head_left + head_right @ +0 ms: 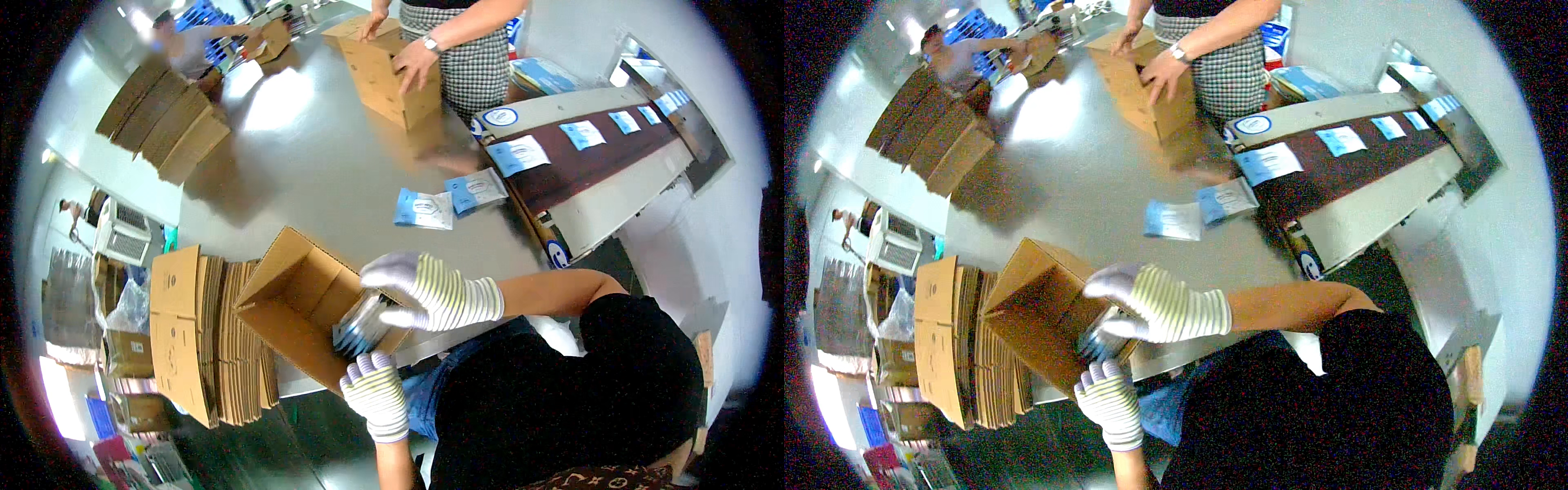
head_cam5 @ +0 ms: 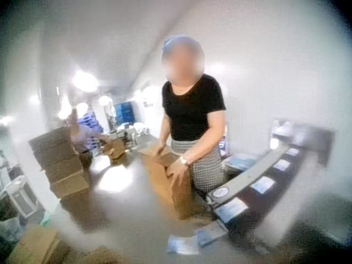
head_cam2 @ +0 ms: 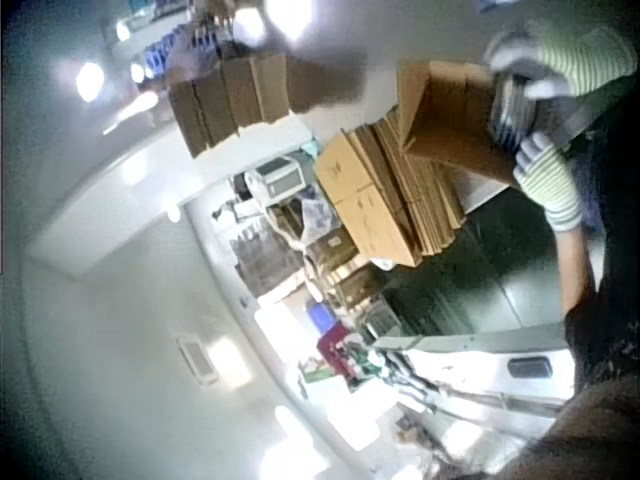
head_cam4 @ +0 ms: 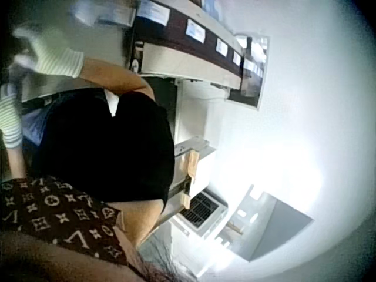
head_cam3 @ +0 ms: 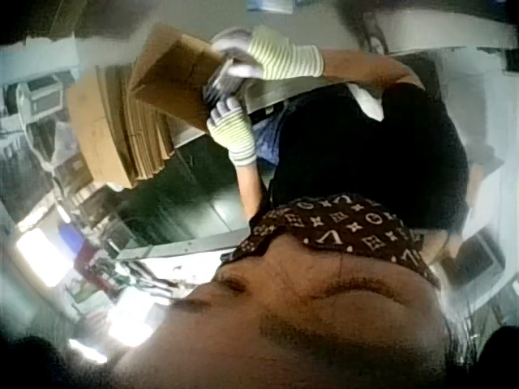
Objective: The person assembles cardboard boxes and fills them with small blue packages from a pile, then moves the boxes aside. The person uses gloved hands to fold the boxes and neatly stack the packages inside.
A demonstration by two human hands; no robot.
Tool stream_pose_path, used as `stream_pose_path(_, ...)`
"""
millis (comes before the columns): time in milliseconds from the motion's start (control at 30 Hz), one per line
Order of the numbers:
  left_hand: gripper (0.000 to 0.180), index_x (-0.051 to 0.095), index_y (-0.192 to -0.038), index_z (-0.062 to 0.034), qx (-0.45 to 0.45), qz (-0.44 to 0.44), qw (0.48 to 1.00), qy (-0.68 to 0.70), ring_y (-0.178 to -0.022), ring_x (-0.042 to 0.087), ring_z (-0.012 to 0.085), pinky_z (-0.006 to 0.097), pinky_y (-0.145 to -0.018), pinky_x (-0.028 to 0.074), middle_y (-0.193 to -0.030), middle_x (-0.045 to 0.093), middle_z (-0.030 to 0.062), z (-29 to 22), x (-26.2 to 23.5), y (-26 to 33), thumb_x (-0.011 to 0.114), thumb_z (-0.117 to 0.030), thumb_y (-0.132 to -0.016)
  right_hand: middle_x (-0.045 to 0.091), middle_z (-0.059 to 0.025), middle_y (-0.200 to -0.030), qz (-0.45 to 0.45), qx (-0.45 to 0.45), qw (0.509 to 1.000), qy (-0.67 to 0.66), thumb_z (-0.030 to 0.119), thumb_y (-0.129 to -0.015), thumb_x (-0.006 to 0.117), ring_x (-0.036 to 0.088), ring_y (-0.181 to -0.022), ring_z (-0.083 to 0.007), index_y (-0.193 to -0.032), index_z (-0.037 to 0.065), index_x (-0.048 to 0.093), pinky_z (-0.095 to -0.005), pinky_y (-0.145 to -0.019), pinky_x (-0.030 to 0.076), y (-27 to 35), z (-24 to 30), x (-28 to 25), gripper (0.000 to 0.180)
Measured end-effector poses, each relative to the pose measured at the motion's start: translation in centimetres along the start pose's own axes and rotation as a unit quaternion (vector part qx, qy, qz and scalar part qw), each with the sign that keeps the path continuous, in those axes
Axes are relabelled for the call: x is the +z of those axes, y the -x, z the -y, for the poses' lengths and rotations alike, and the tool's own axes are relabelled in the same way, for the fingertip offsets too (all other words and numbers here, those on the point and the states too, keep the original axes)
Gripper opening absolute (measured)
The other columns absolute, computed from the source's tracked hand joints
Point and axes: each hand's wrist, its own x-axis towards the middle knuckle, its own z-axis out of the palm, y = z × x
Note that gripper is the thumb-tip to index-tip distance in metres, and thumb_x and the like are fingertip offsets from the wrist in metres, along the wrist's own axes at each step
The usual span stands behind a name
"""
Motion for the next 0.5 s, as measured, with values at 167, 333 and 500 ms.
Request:
stream_pose_path(167, 0.025, 0.049, -0.076, -0.0143, -0.021, -0.032, 0.999, 0.002, -0.067, 0.053, 0.0233, 0.039, -0.059, 0.041, -0.07, 0.05, 0.0045, -0.3, 0.7, -0.1, 0.067, -0.032, -0.075, 0.057, -0.0174, -0.118, 0.038, 0.142, 0.987, 0.061, 0.026, -0.083, 0.067, 0.055, -0.108, -0.0347, -0.12, 0.005, 0.052, -0.0436, -0.093, 0.043, 6.4, -3.1, -1.3, 0.044)
stream_pose_path(333, 0.021, 0.053, -0.078, -0.0119, -0.034, -0.058, 0.998, 0.018, -0.067, 0.053, 0.0271, 0.041, -0.059, 0.041, -0.071, 0.053, 0.0071, -0.5, 0.8, -0.5, 0.066, -0.029, -0.076, 0.057, -0.0201, -0.118, 0.114, 0.229, 0.966, 0.033, 0.035, -0.088, 0.059, 0.053, -0.111, -0.0357, -0.122, 0.005, 0.052, -0.0451, -0.095, 0.042, 11.0, -6.3, -0.5, 0.045)
stream_pose_path(500, 0.026, 0.048, -0.069, -0.0142, -0.028, -0.09, 0.995, -0.014, -0.059, 0.051, 0.0243, 0.039, -0.055, 0.039, -0.064, 0.049, 0.0046, -0.6, 0.9, -1.0, 0.068, -0.03, -0.074, 0.06, -0.0224, -0.111, 0.191, 0.17, 0.955, 0.151, 0.036, -0.087, 0.057, 0.057, -0.1, -0.0408, -0.121, 0.006, 0.054, -0.0487, -0.089, 0.045, 9.0, -10.4, -3.6, 0.045)
